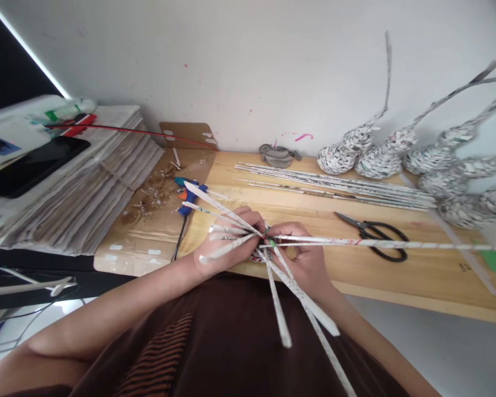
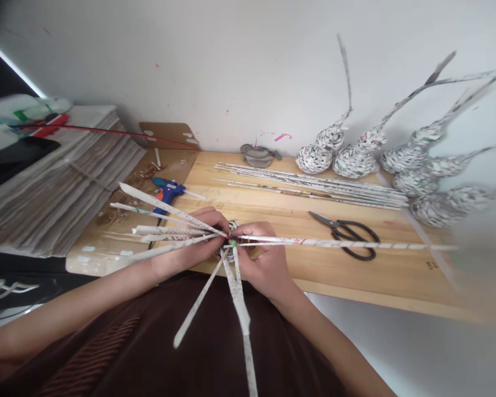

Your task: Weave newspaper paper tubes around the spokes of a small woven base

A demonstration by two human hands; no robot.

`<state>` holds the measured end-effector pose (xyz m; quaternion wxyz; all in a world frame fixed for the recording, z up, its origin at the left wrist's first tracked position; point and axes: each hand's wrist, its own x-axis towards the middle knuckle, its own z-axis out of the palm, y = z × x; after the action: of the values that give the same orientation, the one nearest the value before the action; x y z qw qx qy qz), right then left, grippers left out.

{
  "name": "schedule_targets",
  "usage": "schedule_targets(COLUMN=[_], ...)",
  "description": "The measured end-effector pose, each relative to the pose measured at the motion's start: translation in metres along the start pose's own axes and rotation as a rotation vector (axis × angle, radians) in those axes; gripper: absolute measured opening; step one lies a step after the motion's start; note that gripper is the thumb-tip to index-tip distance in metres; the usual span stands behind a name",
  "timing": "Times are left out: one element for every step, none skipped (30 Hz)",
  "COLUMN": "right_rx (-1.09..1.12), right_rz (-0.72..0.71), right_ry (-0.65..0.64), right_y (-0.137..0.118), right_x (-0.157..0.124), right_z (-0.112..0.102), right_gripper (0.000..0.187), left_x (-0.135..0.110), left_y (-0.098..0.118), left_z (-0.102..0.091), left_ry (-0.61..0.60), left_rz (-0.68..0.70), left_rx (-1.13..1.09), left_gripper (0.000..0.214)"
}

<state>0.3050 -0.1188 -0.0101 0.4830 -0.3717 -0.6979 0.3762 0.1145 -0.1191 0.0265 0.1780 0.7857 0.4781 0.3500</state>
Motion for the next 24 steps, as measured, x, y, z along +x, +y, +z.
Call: schedule_targets(right_rx=[-0.006,-0.007,-0.005,0.001,0.016,0.042,0.076,0.112,0.147,0.179,0.200,0.211,0.213,0.207,0.198,0.193,0.196,0.206,0.214,0.219,0.225,0.227,0.221,0.209], right_rz=[0.009,0.024,0.040,0.054,0.064,0.067,0.064,0.061,0.054,0.039,0.023,0.009,-0.006,-0.020,-0.028,-0.022,-0.007,0.012,0.042,0.079,0.119,0.165,0.219,0.275], right_ry=[0.006,0.011,0.015,0.017,0.019,0.022,0.030,0.039,0.040,0.045,0.044,0.038,0.034,0.029,0.023,0.020,0.019,0.035,0.055,0.078,0.108,0.140,0.165,0.180], right_y=[0.000,0.000,0.001,0.001,0.001,0.002,0.002,0.002,0.003,0.004,0.005,0.007,0.008,0.009,0.009,0.010,0.010,0.010,0.010,0.010,0.011,0.011,0.011,0.011], right_x=[0.000,0.000,-0.001,-0.001,-0.001,-0.002,-0.002,-0.002,-0.002,-0.002,-0.003,-0.003,-0.004,-0.004,-0.005,-0.005,-0.006,-0.006,-0.007,-0.007,-0.006,-0.006,-0.005,-0.004], right_z=[0.000,0.000,0.001,0.002,0.003,0.004,0.004,0.005,0.005,0.005,0.005,0.004,0.004,0.003,0.002,0.002,0.002,0.002,0.003,0.003,0.004,0.004,0.005,0.005], right_gripper=[0.009,0.007,0.005,0.004,0.004,0.005,0.005,0.006,0.006,0.007,0.007,0.008,0.009,0.010,0.009,0.008,0.006,0.004,0.002,0.006,0.010,0.014,0.018,0.023], left_x=[0.000,-0.001,-0.001,-0.002,-0.002,-0.003,-0.004,-0.004,-0.005,-0.005,-0.005,-0.005,-0.005,-0.005,-0.005,-0.004,-0.002,-0.001,0.001,0.003,0.005,0.007,0.009,0.010], left_y=[0.000,0.000,-0.001,-0.001,-0.001,-0.002,-0.003,-0.003,-0.004,-0.004,-0.004,-0.004,-0.005,-0.005,-0.006,-0.006,-0.006,-0.006,-0.006,-0.004,-0.003,-0.001,0.001,0.003], left_z=[-0.001,-0.003,-0.004,-0.005,-0.006,-0.005,-0.004,-0.003,0.000,0.002,0.004,0.005,0.006,0.006,0.006,0.005,0.003,0.001,-0.001,-0.003,-0.005,-0.007,-0.008,-0.008], left_ry=[-0.015,-0.037,-0.059,-0.077,-0.084,-0.075,-0.059,-0.039,-0.019,-0.005,0.009,0.022,0.028,0.026,0.020,0.010,-0.006,-0.031,-0.057,-0.091,-0.131,-0.143,-0.148,-0.137], left_rz=[0.006,0.012,0.024,0.041,0.059,0.080,0.090,0.097,0.098,0.096,0.098,0.103,0.112,0.121,0.129,0.140,0.156,0.171,0.185,0.193,0.180,0.165,0.145,0.127], left_rx=[0.000,0.001,0.002,0.000,-0.002,-0.001,0.006,0.016,0.031,0.046,0.060,0.072,0.080,0.080,0.072,0.056,0.037,0.027,0.028,0.045,0.085,0.116,0.139,0.154], left_gripper=[0.014,0.013,0.011,0.010,0.009,0.009,0.010,0.011,0.012,0.013,0.013,0.013,0.013,0.014,0.015,0.017,0.019,0.021,0.021,0.020,0.019,0.018,0.016,0.015])
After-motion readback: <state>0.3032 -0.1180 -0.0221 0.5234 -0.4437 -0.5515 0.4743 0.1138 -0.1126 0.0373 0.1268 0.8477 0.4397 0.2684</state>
